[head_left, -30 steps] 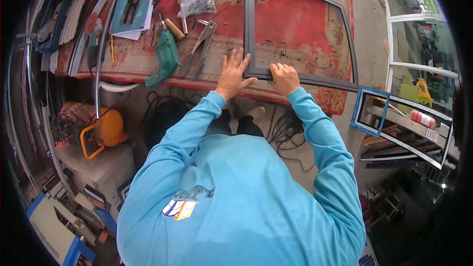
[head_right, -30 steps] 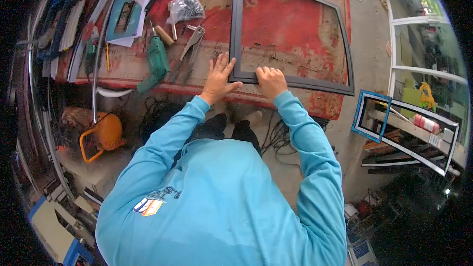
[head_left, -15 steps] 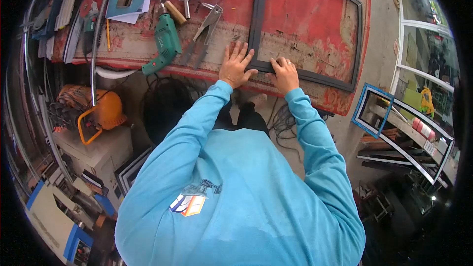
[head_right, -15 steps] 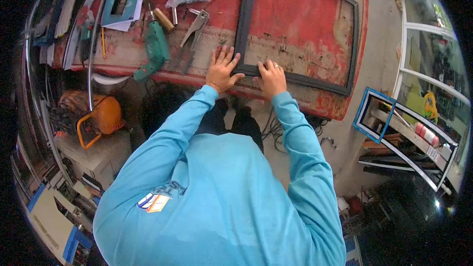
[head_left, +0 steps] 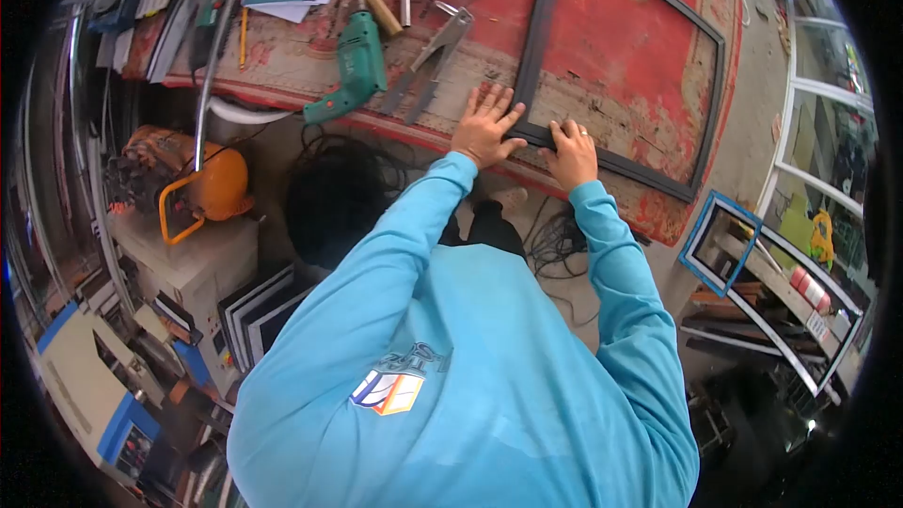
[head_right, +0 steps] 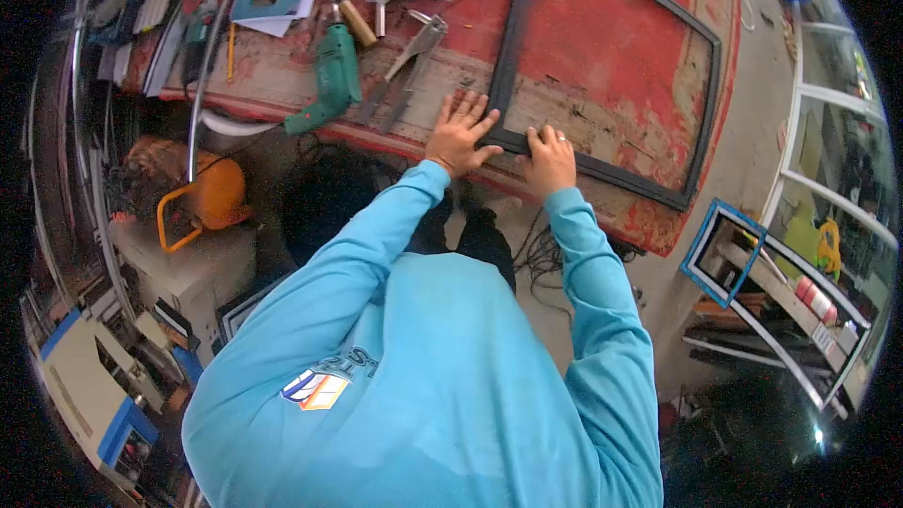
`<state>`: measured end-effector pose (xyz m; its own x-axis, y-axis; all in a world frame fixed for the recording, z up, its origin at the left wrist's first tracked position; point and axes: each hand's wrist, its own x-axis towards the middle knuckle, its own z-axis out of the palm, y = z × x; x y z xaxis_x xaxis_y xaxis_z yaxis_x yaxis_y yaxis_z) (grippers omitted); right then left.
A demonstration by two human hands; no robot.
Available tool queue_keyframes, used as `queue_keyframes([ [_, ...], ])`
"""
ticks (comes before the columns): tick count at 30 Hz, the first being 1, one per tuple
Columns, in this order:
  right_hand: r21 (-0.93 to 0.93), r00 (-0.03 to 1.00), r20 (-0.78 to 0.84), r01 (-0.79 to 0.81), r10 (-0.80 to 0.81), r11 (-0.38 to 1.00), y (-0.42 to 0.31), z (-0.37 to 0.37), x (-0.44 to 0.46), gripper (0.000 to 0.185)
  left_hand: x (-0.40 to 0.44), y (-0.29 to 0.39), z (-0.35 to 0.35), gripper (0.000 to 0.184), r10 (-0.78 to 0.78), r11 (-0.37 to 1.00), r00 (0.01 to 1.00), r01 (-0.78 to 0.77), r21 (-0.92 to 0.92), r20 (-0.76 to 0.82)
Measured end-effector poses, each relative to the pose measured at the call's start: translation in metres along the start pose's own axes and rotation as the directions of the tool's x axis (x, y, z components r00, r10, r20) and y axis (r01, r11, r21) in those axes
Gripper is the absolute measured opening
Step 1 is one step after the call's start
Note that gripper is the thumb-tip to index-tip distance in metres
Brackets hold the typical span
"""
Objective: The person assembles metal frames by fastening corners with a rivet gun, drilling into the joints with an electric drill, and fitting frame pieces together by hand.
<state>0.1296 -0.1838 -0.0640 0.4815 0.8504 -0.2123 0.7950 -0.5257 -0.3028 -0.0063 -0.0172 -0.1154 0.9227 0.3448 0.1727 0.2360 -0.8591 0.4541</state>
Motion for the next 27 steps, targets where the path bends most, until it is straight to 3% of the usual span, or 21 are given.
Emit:
queue_keyframes([
  [3, -0.054, 0.999, -0.045, -0.025, 0.022, 0.998, -0.007, 0.001, -0.002, 0.057, 0.001, -0.003, -0.004, 0.061, -0.036, 0.995, 0.999, 0.035, -0.095, -0.008],
  [5, -0.026, 0.998, 0.001, -0.067, 0.067, 0.997, -0.01, 0.002, -0.004, 0.057, 0.002, -0.011, -0.006, 0.054, -0.031, 0.976, 0.994, 0.053, -0.21, 0.105],
  [7, -0.063, 0.987, -0.155, -0.054, 0.044, 0.997, -0.022, 0.0, -0.013, 0.058, 0.009, -0.02, -0.038, 0.05, -0.066, 0.975, 0.994, 0.082, -0.208, 0.083],
  [9, 0.032, 0.985, -0.159, -0.069, 0.073, 0.997, -0.031, 0.004, -0.023, 0.058, 0.021, -0.037, -0.083, 0.049, -0.126, 0.992, 0.975, 0.124, -0.021, -0.182],
  [13, 0.182, 0.969, -0.229, -0.045, 0.087, 0.982, -0.058, -0.003, -0.052, 0.046, 0.036, -0.111, -0.123, 0.083, -0.593, 0.741, 0.715, 0.664, 0.096, -0.37],
  [15, 0.338, 0.98, -0.184, -0.008, 0.075, 0.941, -0.063, 0.003, -0.061, 0.04, 0.027, -0.169, -0.12, 0.097, -0.687, 0.722, 0.694, 0.686, -0.089, -0.215],
  [17, 0.314, 0.979, -0.192, -0.002, 0.066, 0.949, -0.079, 0.0, -0.068, 0.037, 0.027, -0.183, -0.128, 0.1, -0.719, 0.692, 0.678, 0.719, -0.064, -0.154],
  [19, 0.528, 0.998, -0.038, -0.026, 0.055, 0.849, -0.092, 0.001, -0.072, 0.04, 0.026, -0.192, -0.133, 0.097, -0.684, 0.729, 0.713, 0.678, -0.094, -0.154],
  [21, 0.614, 0.999, -0.034, 0.003, 0.022, 0.789, -0.11, -0.005, -0.075, 0.046, 0.007, -0.195, -0.131, 0.083, -0.695, 0.681, 0.718, 0.636, -0.364, -0.045],
  [22, 0.681, 0.999, 0.041, -0.049, 0.029, 0.73, -0.12, -0.009, -0.075, 0.055, -0.001, -0.174, -0.139, 0.083, -0.689, 0.684, 0.723, 0.633, -0.362, -0.038],
  [23, 0.762, 0.995, 0.103, -0.082, 0.005, 0.642, -0.127, -0.012, -0.074, 0.069, -0.009, -0.137, -0.156, 0.076, -0.709, 0.606, 0.705, 0.603, -0.519, -0.009],
  [25, 0.843, 0.996, 0.065, -0.021, -0.063, 0.538, -0.141, -0.008, -0.072, 0.088, -0.02, -0.073, -0.174, 0.062, -0.727, 0.446, 0.684, 0.535, -0.718, 0.058],
  [26, 0.844, 0.996, 0.076, -0.035, -0.054, 0.535, -0.149, -0.007, -0.071, 0.088, -0.026, -0.045, -0.177, 0.056, -0.73, 0.379, 0.677, 0.512, -0.771, 0.091],
  [27, 0.926, 0.995, 0.034, 0.003, -0.09, 0.377, -0.157, -0.008, -0.067, 0.095, -0.028, -0.017, -0.183, 0.057, -0.7, 0.352, 0.7, 0.51, -0.785, 0.141],
])
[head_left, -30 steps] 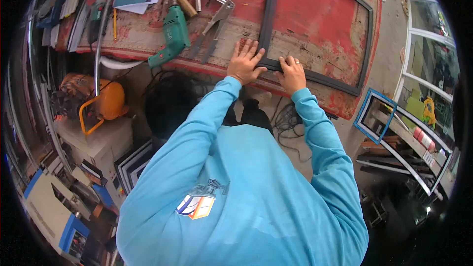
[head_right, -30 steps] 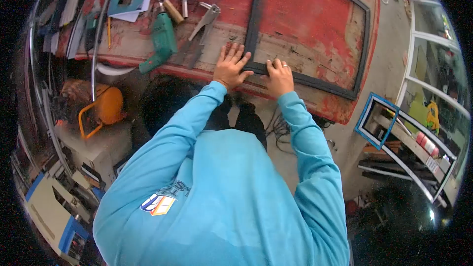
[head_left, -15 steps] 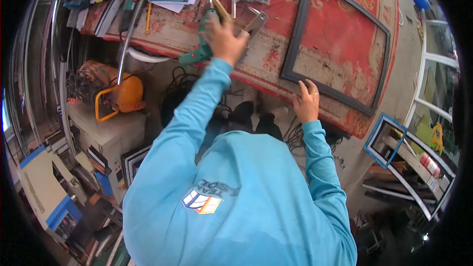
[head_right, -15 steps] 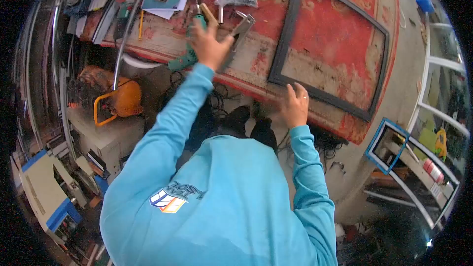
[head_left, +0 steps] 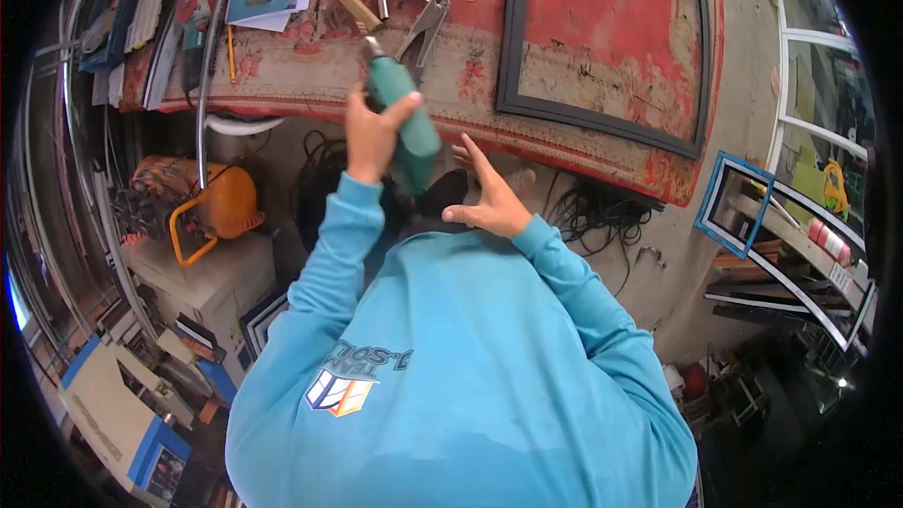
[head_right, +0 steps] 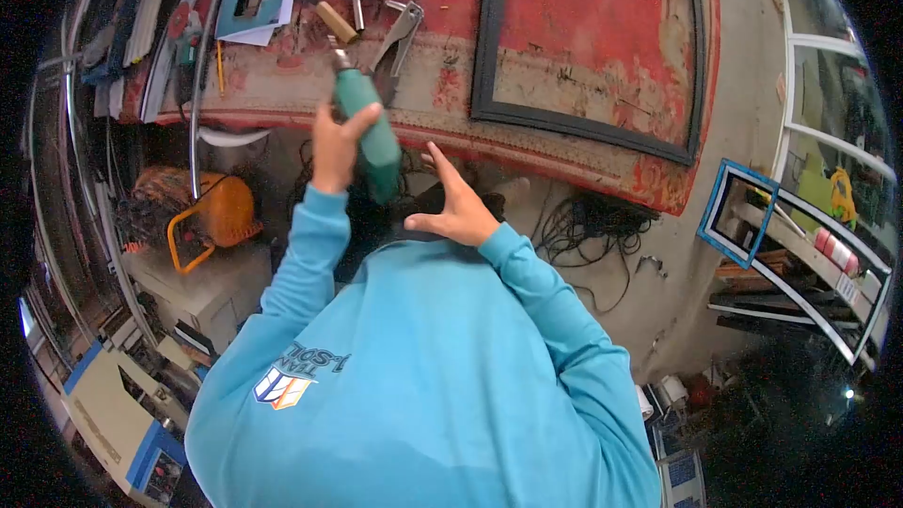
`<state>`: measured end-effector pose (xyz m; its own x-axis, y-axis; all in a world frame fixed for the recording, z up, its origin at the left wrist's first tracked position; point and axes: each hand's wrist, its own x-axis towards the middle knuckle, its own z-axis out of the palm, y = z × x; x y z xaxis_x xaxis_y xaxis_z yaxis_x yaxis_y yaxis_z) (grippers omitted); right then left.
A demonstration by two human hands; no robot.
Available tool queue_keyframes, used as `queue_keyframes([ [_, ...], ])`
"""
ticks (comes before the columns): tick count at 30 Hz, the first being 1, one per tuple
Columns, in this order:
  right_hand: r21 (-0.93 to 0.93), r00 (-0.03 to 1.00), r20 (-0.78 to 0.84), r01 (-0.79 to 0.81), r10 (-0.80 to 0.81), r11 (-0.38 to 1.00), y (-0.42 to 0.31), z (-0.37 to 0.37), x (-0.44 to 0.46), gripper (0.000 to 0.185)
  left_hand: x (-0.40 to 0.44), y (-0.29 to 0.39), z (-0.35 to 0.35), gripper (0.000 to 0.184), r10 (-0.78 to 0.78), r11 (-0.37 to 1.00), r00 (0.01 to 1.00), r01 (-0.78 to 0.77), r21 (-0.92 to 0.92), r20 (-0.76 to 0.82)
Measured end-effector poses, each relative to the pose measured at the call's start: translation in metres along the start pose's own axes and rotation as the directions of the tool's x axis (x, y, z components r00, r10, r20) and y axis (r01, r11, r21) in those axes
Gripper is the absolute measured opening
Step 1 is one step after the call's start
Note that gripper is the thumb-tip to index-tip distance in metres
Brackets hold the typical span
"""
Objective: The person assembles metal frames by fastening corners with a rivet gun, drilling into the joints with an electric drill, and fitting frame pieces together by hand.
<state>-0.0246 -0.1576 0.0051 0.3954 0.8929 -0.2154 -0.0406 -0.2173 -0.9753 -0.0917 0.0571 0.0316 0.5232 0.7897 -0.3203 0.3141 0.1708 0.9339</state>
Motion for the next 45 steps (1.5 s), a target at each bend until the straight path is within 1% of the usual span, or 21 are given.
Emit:
queue_keyframes([
  [1, 0.172, 0.998, 0.008, 0.058, -0.06, 0.983, -0.004, 0.003, 0.003, 0.102, -0.02, 0.011, 0.015, 0.06, -0.043, 0.998, 0.997, 0.046, -0.044, 0.063],
  [2, 0.17, 0.998, 0.009, 0.058, -0.06, 0.984, -0.011, 0.001, 0.002, 0.102, -0.037, 0.014, 0.031, 0.064, -0.05, 0.998, 0.994, 0.054, -0.035, 0.102],
  [3, 0.192, 0.993, -0.118, 0.003, 0.02, 0.981, -0.018, -0.002, -0.002, 0.102, -0.053, 0.017, 0.046, 0.066, 0.027, 1.0, 0.987, -0.029, 0.012, 0.157],
  [4, 0.22, 0.965, -0.242, -0.05, 0.104, 0.974, -0.022, -0.006, -0.007, 0.102, -0.063, 0.02, 0.058, 0.069, 0.084, 0.993, 0.975, -0.065, -0.102, 0.204],
  [6, 0.376, 0.946, -0.255, -0.093, 0.2, 0.922, 0.002, -0.03, -0.029, 0.088, -0.053, 0.008, 0.062, 0.072, -0.046, 0.988, 0.912, 0.103, -0.118, 0.408],
  [7, 0.528, 0.931, -0.19, -0.172, 0.313, 0.832, -0.006, -0.048, -0.041, 0.084, -0.043, -0.004, 0.064, 0.072, -0.046, 0.985, 0.913, 0.108, -0.133, 0.405],
  [8, 0.66, 0.903, -0.107, -0.248, 0.415, 0.709, -0.016, -0.063, -0.054, 0.081, -0.032, -0.021, 0.066, 0.073, 0.104, 0.988, 0.902, -0.141, 0.058, 0.419],
  [9, 0.65, 0.902, -0.102, -0.259, 0.419, 0.715, -0.019, -0.073, -0.065, 0.081, -0.02, -0.037, 0.071, 0.075, 0.242, 0.893, 0.855, -0.381, 0.239, 0.458],
  [10, 0.552, 0.893, -0.206, -0.233, 0.401, 0.801, -0.022, -0.082, -0.076, 0.078, -0.011, -0.052, 0.08, 0.075, 0.242, 0.899, 0.861, -0.373, 0.231, 0.447],
  [11, 0.441, 0.881, -0.303, -0.208, 0.363, 0.873, -0.026, -0.09, -0.085, 0.076, -0.002, -0.067, 0.091, 0.076, 0.315, 0.791, 0.831, -0.497, 0.358, 0.458],
  [12, 0.431, 0.883, -0.296, -0.216, 0.363, 0.876, -0.028, -0.098, -0.092, 0.076, 0.008, -0.079, 0.102, 0.077, 0.378, 0.648, 0.792, -0.596, 0.474, 0.48],
  [14, -0.049, 0.852, -0.516, -0.131, 0.087, 0.99, -0.036, -0.106, -0.107, 0.073, 0.02, -0.096, 0.12, 0.082, 0.341, 0.628, 0.782, -0.602, 0.493, 0.521],
  [15, -0.053, 0.855, -0.511, -0.139, 0.093, 0.989, -0.046, -0.106, -0.112, 0.073, 0.025, -0.101, 0.127, 0.082, 0.338, 0.54, 0.765, -0.635, 0.553, 0.548],
  [16, -0.006, 0.826, -0.521, -0.257, 0.216, 0.966, -0.063, -0.108, -0.115, 0.073, 0.029, -0.108, 0.133, 0.082, 0.328, 0.447, 0.749, -0.66, 0.604, 0.576],
  [17, 0.042, 0.78, -0.526, -0.375, 0.339, 0.926, -0.076, -0.111, -0.118, 0.072, 0.03, -0.115, 0.135, 0.082, 0.317, 0.461, 0.756, -0.651, 0.604, 0.573],
  [19, 0.019, 0.774, -0.516, -0.418, 0.367, 0.908, -0.087, -0.118, -0.123, 0.071, 0.031, -0.128, 0.137, 0.077, 0.437, 0.446, 0.735, -0.678, 0.584, 0.519],
  [21, 0.0, 0.767, -0.506, -0.457, 0.394, 0.89, -0.095, -0.124, -0.123, 0.07, 0.03, -0.132, 0.139, 0.072, 0.455, 0.452, 0.737, -0.674, 0.584, 0.5],
  [27, -0.074, 0.786, -0.471, -0.487, 0.4, 0.87, -0.105, -0.134, -0.098, 0.069, 0.027, -0.129, 0.141, 0.062, 0.49, 0.369, 0.728, -0.671, 0.643, 0.479],
  [30, -0.253, 0.849, -0.442, -0.428, 0.29, 0.868, -0.114, -0.132, -0.076, 0.07, 0.026, -0.13, 0.141, 0.062, 0.49, 0.351, 0.726, -0.671, 0.653, 0.482],
  [32, -0.253, 0.847, -0.407, -0.464, 0.342, 0.849, -0.118, -0.13, -0.059, 0.067, 0.026, -0.13, 0.143, 0.061, 0.485, 0.358, 0.733, -0.664, 0.656, 0.477],
  [45, -0.543, 0.895, -0.319, -0.443, 0.313, 0.713, -0.129, -0.129, -0.007, 0.058, 0.026, -0.134, 0.141, 0.058, 0.48, 0.406, 0.744, -0.658, 0.634, 0.465],
])
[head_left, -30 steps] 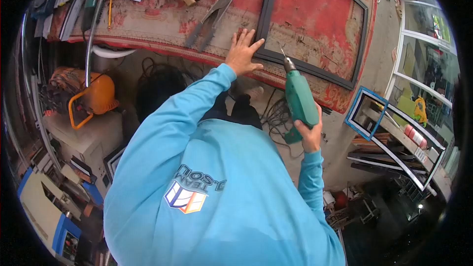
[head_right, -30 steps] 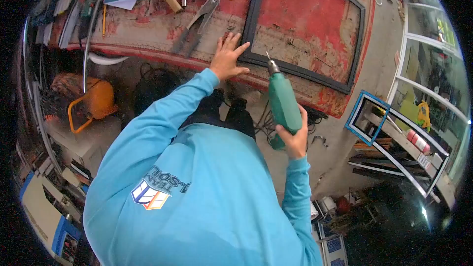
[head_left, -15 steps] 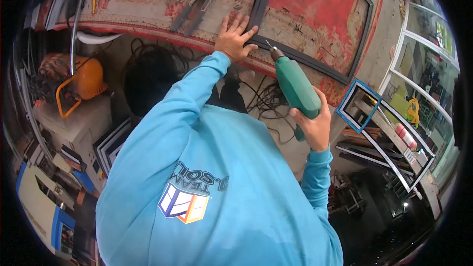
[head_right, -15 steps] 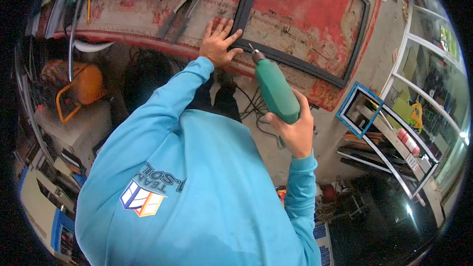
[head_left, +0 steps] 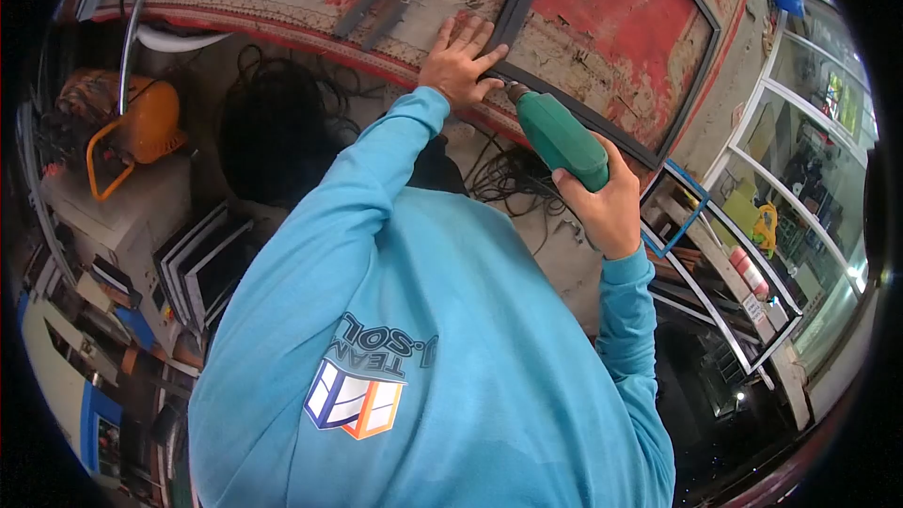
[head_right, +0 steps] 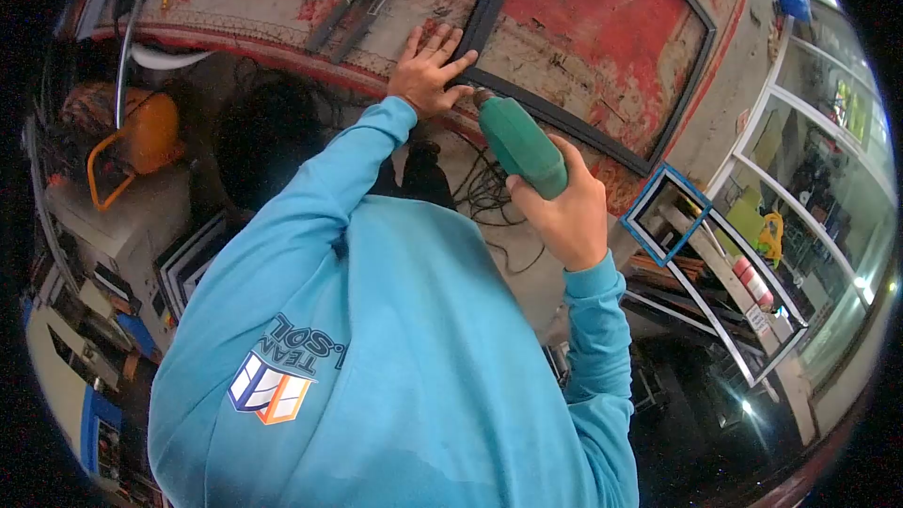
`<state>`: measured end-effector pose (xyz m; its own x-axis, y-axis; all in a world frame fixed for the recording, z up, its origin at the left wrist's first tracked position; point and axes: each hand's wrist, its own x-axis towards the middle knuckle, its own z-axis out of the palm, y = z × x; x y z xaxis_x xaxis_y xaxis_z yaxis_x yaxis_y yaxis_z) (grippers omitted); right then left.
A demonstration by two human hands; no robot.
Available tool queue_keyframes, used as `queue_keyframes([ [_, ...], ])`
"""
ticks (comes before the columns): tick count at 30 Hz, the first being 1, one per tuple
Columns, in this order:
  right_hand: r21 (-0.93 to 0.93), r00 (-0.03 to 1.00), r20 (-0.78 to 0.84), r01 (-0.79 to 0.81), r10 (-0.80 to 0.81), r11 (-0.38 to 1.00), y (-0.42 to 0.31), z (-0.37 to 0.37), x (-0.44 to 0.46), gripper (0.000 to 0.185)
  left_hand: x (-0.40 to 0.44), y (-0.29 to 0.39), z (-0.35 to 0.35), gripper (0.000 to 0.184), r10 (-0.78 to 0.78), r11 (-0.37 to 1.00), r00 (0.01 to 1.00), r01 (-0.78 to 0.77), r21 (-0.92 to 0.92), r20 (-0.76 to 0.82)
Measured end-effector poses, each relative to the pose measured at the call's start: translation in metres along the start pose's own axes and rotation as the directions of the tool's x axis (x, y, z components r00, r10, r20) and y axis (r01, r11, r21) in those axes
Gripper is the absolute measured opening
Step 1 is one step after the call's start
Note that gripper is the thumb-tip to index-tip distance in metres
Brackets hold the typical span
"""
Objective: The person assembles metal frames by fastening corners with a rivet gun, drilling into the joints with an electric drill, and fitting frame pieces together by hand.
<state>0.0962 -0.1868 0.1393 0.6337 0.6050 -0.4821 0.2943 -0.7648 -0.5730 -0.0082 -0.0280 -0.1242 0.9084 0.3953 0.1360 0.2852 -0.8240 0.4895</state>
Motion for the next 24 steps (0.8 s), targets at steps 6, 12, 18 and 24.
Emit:
queue_keyframes([
  [6, -0.049, 1.0, 0.017, -0.015, 0.016, 0.999, -0.003, 0.004, 0.001, 0.059, -0.001, 0.001, 0.001, 0.058, -0.011, 1.0, 1.0, 0.011, -0.001, -0.01],
  [12, -0.047, 1.0, -0.009, -0.008, 0.008, 0.999, -0.001, 0.006, 0.001, 0.061, -0.001, -0.001, 0.004, 0.058, -0.011, 1.0, 1.0, 0.011, 0.003, -0.016],
  [18, -0.068, 1.0, -0.006, -0.002, 0.001, 0.998, -0.004, 0.005, 0.002, 0.06, -0.001, -0.001, 0.005, 0.057, -0.012, 1.0, 1.0, 0.012, 0.017, -0.007],
  [24, -0.189, 0.999, 0.034, -0.011, 0.018, 0.982, -0.015, 0.0, 0.012, 0.059, 0.0, 0.001, 0.001, 0.056, -0.012, 0.999, 1.0, 0.011, 0.036, 0.006],
])
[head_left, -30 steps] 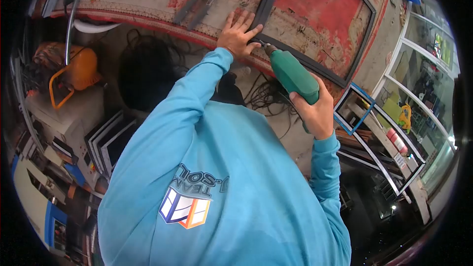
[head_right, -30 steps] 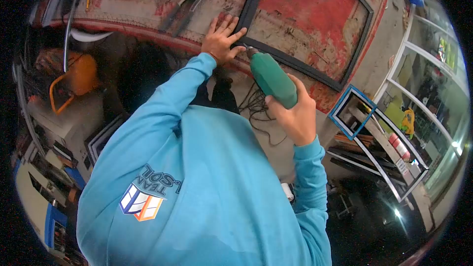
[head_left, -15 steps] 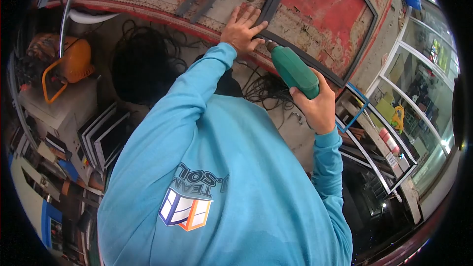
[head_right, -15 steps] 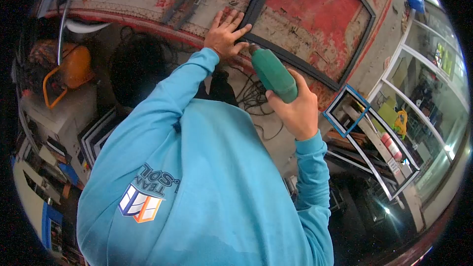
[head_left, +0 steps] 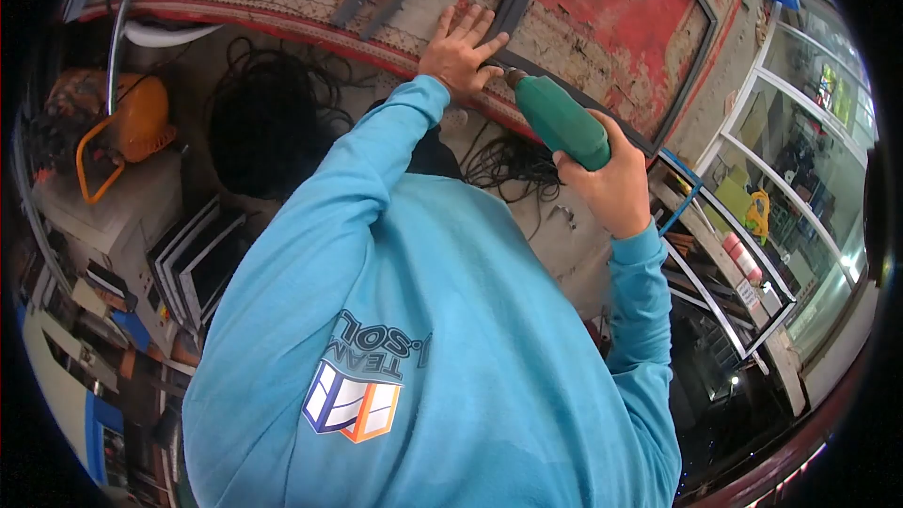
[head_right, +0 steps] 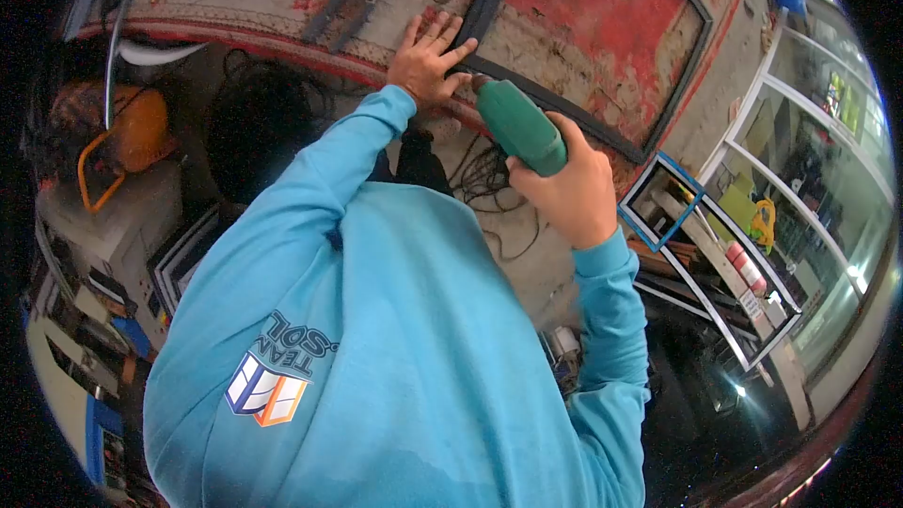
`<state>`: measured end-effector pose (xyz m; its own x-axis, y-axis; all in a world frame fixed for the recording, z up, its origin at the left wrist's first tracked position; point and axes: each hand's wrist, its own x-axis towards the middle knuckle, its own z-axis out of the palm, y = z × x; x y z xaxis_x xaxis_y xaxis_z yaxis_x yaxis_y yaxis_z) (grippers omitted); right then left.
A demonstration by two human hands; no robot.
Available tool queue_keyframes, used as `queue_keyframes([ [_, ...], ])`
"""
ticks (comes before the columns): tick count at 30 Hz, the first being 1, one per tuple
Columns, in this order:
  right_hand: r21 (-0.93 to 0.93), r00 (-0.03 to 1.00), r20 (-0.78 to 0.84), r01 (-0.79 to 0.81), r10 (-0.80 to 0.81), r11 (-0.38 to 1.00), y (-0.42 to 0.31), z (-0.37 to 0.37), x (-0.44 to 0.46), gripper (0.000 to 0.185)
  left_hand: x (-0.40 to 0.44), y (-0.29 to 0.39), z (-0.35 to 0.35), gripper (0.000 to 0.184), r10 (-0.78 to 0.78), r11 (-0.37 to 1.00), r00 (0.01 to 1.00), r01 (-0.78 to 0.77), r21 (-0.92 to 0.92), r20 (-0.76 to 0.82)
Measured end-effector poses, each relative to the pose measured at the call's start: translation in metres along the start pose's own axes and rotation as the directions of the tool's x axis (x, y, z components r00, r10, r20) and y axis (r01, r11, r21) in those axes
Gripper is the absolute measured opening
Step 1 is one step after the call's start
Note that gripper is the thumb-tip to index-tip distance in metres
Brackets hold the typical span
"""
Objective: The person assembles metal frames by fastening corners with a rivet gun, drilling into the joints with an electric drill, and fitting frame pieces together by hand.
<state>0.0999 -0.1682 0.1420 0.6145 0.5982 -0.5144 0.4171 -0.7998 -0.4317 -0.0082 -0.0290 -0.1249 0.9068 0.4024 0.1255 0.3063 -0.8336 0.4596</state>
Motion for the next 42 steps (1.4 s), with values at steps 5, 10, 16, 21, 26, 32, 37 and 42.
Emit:
queue_keyframes([
  [5, 0.007, 0.997, 0.079, 0.006, -0.006, 1.0, -0.009, -0.012, 0.015, 0.059, 0.0, -0.002, 0.004, 0.058, 0.013, 1.0, 1.0, -0.013, -0.013, -0.018],
  [10, -0.068, 0.994, 0.107, 0.04, -0.033, 0.997, -0.007, -0.017, 0.023, 0.059, 0.0, -0.002, 0.003, 0.059, -0.004, 0.999, 1.0, 0.004, -0.038, -0.008],
  [16, -0.105, 0.993, 0.108, 0.058, -0.046, 0.993, -0.029, -0.018, 0.024, 0.057, 0.001, -0.002, -0.001, 0.06, -0.013, 0.999, 1.0, 0.014, -0.042, 0.013],
  [21, -0.111, 0.99, 0.112, 0.095, -0.083, 0.989, -0.027, -0.02, 0.031, 0.055, 0.0, -0.002, 0.001, 0.059, -0.02, 0.998, 0.999, 0.022, -0.057, 0.035],
  [26, -0.147, 0.988, 0.13, 0.097, -0.077, 0.984, -0.029, -0.02, 0.03, 0.056, 0.0, -0.002, 0.002, 0.059, -0.019, 0.998, 0.999, 0.02, -0.059, 0.027],
  [32, -0.175, 0.99, 0.101, 0.111, -0.095, 0.978, -0.027, -0.015, 0.03, 0.058, 0.001, -0.002, -0.001, 0.059, -0.015, 0.998, 0.999, 0.016, -0.058, 0.029],
  [37, -0.184, 0.99, 0.101, 0.111, -0.093, 0.977, -0.03, -0.012, 0.029, 0.058, 0.0, -0.003, 0.002, 0.059, -0.018, 0.998, 1.0, 0.019, -0.067, 0.02],
  [42, -0.222, 0.99, 0.103, 0.113, -0.092, 0.968, -0.027, -0.009, 0.031, 0.06, 0.0, -0.004, 0.001, 0.058, -0.005, 1.0, 0.999, 0.005, -0.002, 0.052],
])
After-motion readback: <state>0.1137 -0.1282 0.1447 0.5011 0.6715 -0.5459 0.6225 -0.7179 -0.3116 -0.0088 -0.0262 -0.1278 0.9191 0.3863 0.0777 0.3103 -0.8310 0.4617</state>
